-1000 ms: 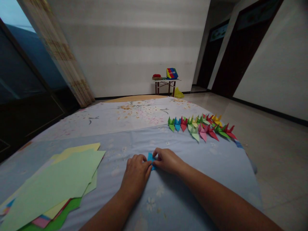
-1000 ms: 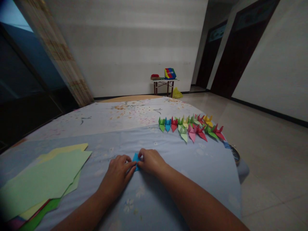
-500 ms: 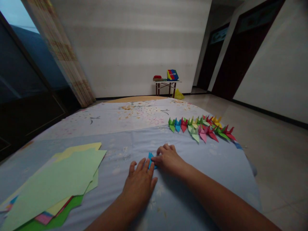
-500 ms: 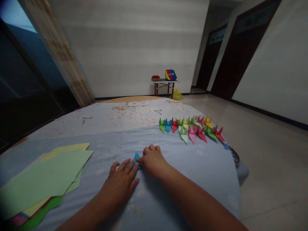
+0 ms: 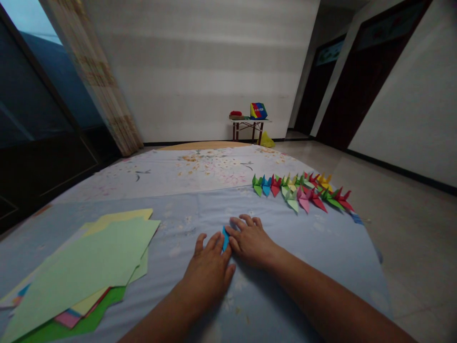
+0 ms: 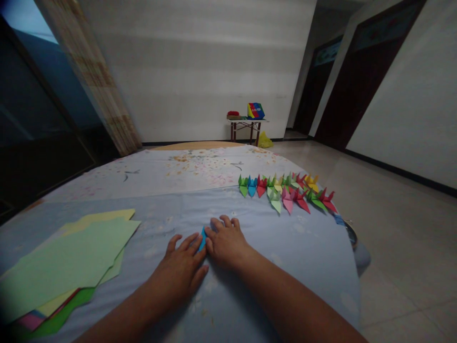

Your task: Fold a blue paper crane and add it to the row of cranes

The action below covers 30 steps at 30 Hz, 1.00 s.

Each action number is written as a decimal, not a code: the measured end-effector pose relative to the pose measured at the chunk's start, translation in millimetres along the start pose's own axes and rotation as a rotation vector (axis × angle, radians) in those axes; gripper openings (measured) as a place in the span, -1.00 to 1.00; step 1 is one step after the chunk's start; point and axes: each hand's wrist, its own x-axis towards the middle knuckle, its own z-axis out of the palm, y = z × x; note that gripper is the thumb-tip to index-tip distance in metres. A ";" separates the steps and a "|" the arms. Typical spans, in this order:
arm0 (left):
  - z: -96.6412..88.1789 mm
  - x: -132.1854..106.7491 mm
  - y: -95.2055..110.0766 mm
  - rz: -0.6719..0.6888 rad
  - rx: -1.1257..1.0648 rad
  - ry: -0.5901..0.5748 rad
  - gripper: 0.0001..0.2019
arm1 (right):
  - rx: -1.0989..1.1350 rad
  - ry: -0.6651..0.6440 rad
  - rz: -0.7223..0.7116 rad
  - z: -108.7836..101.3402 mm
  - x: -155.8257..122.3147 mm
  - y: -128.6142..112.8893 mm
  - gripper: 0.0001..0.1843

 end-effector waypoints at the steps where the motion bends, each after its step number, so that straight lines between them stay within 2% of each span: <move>1: -0.1 0.0 0.1 0.002 -0.002 0.002 -0.57 | -0.003 0.003 0.005 1.5 1.9 0.1 -0.55; 4: 0.5 0.0 0.2 0.004 -0.002 0.011 -0.55 | -0.003 0.003 0.014 3.5 8.9 3.2 -0.56; 9: 3.8 0.7 -0.9 0.000 0.023 0.019 -0.56 | 0.040 0.048 0.132 -3.7 14.5 15.1 -0.56; 15: 3.9 -0.6 -0.3 0.012 0.024 0.009 -0.58 | 0.114 -0.023 -0.074 -3.0 4.7 9.4 -0.56; 23: 2.4 -3.7 3.1 -0.021 0.024 -0.041 -0.53 | 0.060 -0.041 -0.029 4.1 15.5 8.5 -0.53; 30: 2.9 -8.2 6.1 -0.038 0.016 -0.078 -0.51 | 0.041 -0.064 -0.045 7.5 18.0 13.3 -0.54</move>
